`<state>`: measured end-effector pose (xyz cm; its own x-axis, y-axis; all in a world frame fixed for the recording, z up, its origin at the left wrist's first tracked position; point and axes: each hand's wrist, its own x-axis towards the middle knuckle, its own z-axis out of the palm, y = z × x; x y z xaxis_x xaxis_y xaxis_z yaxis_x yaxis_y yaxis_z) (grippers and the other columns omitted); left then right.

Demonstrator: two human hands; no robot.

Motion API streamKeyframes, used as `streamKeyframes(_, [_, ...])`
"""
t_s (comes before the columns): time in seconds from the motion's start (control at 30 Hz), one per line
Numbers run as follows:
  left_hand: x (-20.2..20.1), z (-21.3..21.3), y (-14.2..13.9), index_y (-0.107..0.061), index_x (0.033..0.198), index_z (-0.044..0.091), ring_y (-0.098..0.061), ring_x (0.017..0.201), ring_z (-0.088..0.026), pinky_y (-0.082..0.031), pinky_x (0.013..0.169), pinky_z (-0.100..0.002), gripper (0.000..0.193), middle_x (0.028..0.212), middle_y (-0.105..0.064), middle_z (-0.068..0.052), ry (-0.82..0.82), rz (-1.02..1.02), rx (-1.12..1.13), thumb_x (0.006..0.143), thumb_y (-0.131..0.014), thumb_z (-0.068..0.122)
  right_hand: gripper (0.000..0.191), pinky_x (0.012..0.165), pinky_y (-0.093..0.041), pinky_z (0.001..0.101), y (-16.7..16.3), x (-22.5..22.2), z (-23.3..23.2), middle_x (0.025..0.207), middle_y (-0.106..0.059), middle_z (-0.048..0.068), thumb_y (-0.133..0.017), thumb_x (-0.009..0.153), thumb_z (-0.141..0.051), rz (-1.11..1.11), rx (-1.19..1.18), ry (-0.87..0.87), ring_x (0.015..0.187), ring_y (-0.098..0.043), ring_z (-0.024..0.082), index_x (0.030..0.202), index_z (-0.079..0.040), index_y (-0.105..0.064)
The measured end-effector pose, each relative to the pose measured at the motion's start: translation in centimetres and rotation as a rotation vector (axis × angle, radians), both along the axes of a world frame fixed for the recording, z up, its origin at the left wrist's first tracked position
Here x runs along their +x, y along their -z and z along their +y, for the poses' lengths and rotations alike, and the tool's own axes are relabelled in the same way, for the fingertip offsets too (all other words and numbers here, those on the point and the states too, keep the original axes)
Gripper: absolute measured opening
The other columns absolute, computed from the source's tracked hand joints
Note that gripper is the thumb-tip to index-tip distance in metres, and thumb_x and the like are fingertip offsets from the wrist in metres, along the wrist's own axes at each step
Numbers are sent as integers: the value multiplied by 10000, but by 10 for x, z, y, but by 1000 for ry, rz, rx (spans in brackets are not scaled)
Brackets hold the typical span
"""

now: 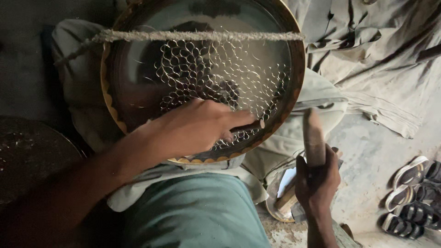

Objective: The person hammers a small metal punch against a large circular metal plate to create a repeating dimpled pattern. They hold the punch with the left hand and strike it with a wooden mallet in the right hand, working across the surface while seated on the floor.

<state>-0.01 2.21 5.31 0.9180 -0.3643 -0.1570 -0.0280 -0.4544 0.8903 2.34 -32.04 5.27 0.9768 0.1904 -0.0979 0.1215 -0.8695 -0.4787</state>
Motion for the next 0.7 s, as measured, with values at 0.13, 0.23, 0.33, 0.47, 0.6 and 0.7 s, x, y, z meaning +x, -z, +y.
streamKeyframes(0.13, [12,3,-16,-578,1377,218,-774,830,-287,-642,650,-405,550,962,-741,-144,88,98,78,886,-520,-24,544,971,-495,302,2,-3,2,1237,-603,138,-753,933,11,50,480,25,1105,-593,190,1406,13,-486])
streamKeyframes(0.23, [13,4,-25,-621,1274,170,-767,821,-295,-604,680,-434,366,902,-742,-140,72,24,71,936,-558,45,583,955,-588,308,-1,-3,8,1163,-673,94,-769,857,3,141,707,179,1034,-692,171,1367,-43,-490])
streamKeyframes(0.33, [13,0,-26,-631,1230,146,-766,820,-275,-608,676,-423,269,872,-726,-139,122,80,118,979,-542,100,530,829,-546,320,-9,4,19,1128,-667,149,-782,883,4,-129,19,-158,991,-663,184,1356,-2,-543])
streamKeyframes(0.47, [6,2,-18,-623,1256,118,-769,797,-265,-625,666,-400,301,857,-715,-156,45,104,107,982,-516,55,460,665,-492,313,-24,20,42,980,-671,111,-714,893,0,-58,55,-106,741,-588,158,1329,-33,-572])
streamKeyframes(0.6, [-11,1,-7,-650,1216,79,-773,817,-278,-627,695,-401,312,956,-760,-134,-173,-149,-1,933,-553,-8,473,745,-522,357,-43,38,65,1008,-682,140,-696,845,28,-278,-125,-369,859,-643,253,1299,-44,-584])
streamKeyframes(0.7, [-28,1,-1,-615,1343,98,-768,842,-280,-627,680,-402,439,945,-736,-152,-335,25,-90,939,-524,-46,535,767,-540,393,-55,53,83,1014,-663,134,-684,863,11,-262,44,-403,876,-659,273,1347,14,-456])
